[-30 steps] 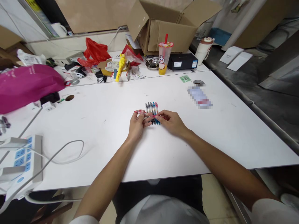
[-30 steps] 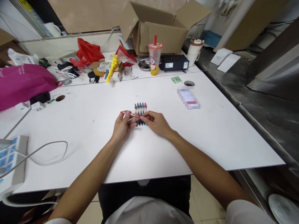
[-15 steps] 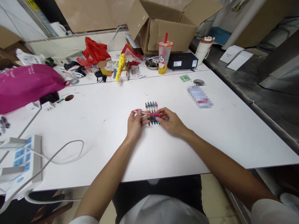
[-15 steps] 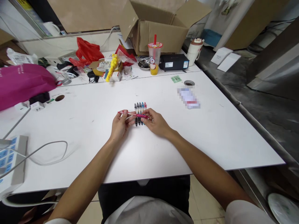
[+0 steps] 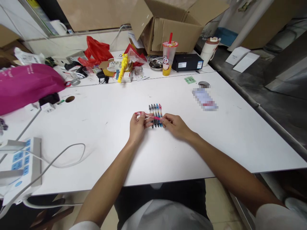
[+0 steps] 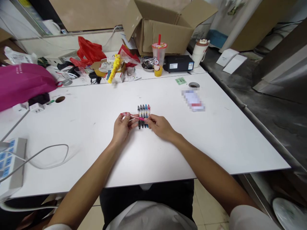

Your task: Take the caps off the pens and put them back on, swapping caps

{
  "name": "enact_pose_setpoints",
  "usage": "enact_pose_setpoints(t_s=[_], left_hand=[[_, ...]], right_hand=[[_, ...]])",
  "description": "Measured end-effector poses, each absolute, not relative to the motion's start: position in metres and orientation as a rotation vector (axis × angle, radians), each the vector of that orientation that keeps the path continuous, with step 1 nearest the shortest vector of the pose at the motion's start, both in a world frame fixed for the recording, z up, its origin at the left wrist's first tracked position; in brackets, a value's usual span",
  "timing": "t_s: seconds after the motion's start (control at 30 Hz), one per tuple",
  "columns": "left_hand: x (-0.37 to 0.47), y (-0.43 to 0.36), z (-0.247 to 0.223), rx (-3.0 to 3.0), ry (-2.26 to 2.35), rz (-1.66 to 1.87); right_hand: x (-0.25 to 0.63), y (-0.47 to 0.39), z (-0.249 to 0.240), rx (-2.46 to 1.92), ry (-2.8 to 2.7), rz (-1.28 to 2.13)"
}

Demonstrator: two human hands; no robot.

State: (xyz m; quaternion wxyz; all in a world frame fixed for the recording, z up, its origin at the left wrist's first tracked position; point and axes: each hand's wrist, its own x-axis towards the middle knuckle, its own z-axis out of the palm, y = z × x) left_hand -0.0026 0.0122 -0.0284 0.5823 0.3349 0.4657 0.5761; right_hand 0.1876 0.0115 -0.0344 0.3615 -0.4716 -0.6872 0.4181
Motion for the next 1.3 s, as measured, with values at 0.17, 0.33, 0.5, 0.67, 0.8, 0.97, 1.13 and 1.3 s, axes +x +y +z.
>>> enact_pose_setpoints(t_s=[0.17, 0.33, 0.5, 0.67, 0.8, 0.97, 1.13, 1.3], left_hand=[[-0.0031, 0.0119, -0.0287, 0.798, 1.086, 1.334], [-0.003, 0.0108, -0.0288, 0.82, 1.087, 1.332], [-0.0028, 0.0115, -0.029, 0.841, 1.092, 1.323], [-0.0035, 0.0114, -0.0284, 0.879, 1.103, 1.3], [-0.0049, 0.0108, -0.0281, 0.902, 1.132, 1.287], [-0.0087, 0.0103, -0.0281, 0.995, 1.092, 1.28], [-0.012, 0.0104, -0.0255, 1.083, 0.996, 1.298], [-0.0096, 0.0098, -0.0262, 1.115, 1.032, 1.385]], right_hand=[[0.1865, 0.0105, -0.0327, -1.2, -1.761, 1.069], [0.187, 0.0095, -0.0309, -1.218, -1.768, 1.073], [0.1866, 0.0085, -0.0307, -1.213, -1.765, 1.076], [0.1858, 0.0088, -0.032, -1.201, -1.808, 1.087], [0.1842, 0.009, -0.0332, -1.169, -1.788, 1.036], [0.1834, 0.008, -0.0319, -1.173, -1.729, 1.285], [0.1826, 0.0104, -0.0316, -1.019, -1.543, 1.647], [0.1781, 0.0069, -0.0331, -1.013, -1.525, 1.604]])
